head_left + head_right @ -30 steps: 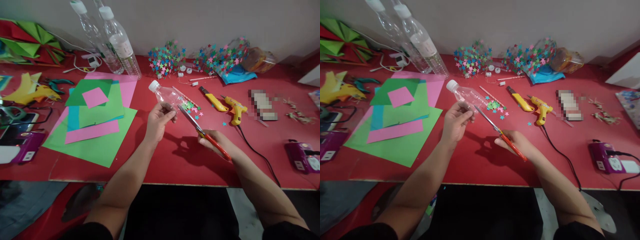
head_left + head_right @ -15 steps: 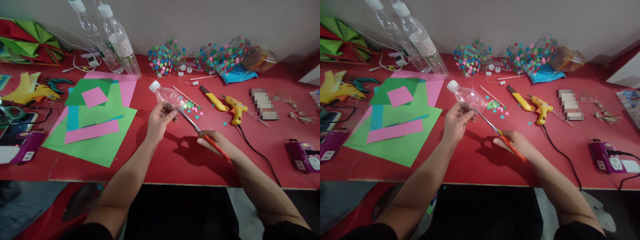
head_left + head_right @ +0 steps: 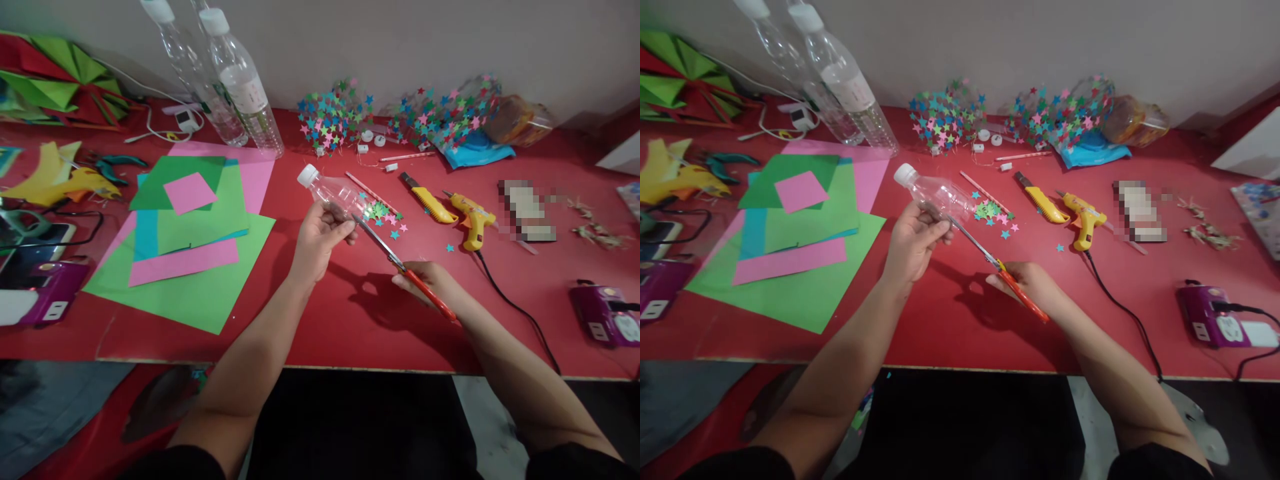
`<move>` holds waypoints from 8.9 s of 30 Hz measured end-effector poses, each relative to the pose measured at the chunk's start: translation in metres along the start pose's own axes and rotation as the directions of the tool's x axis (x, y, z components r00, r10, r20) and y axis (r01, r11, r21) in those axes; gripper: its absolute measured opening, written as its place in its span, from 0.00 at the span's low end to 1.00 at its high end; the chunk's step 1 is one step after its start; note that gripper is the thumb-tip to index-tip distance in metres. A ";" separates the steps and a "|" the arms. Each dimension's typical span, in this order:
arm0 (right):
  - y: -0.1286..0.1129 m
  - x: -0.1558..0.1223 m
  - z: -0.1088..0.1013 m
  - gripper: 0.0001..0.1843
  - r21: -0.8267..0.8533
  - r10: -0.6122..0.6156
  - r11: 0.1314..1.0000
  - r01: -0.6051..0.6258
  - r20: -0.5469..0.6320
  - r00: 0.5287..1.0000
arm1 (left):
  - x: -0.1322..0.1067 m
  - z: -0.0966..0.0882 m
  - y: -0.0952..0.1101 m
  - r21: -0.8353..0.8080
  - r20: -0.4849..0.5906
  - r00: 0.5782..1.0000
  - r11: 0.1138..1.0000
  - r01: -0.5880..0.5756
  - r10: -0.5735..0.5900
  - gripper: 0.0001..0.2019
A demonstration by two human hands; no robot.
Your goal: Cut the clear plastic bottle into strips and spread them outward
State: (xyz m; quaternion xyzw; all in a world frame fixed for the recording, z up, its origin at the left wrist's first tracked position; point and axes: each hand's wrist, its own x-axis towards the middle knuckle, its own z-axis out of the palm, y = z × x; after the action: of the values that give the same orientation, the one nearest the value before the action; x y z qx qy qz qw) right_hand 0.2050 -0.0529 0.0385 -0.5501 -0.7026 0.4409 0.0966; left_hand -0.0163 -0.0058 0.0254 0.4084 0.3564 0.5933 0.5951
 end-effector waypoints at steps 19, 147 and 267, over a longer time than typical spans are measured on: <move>0.005 -0.002 -0.006 0.28 -0.037 -0.059 0.997 0.062 0.060 0.996 | 0.002 -0.004 -0.007 0.055 0.135 0.990 0.998 0.026 -0.033 0.10; 0.002 -0.005 -0.001 0.25 -0.003 -0.030 1.000 0.030 0.080 0.996 | 0.002 -0.003 -0.004 -0.003 -0.060 0.998 1.000 -0.005 0.004 0.10; -0.004 -0.004 0.004 0.26 0.214 -0.023 0.977 -0.012 0.161 0.987 | 0.021 -0.027 -0.012 -0.041 -0.034 0.999 0.999 0.025 -0.026 0.24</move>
State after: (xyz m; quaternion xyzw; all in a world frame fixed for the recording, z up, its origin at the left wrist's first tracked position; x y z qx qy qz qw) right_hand 0.2014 -0.0577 0.0404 -0.4967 -0.6582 0.5570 0.0992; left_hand -0.0348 0.0172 0.0051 0.3813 0.3599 0.5998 0.6044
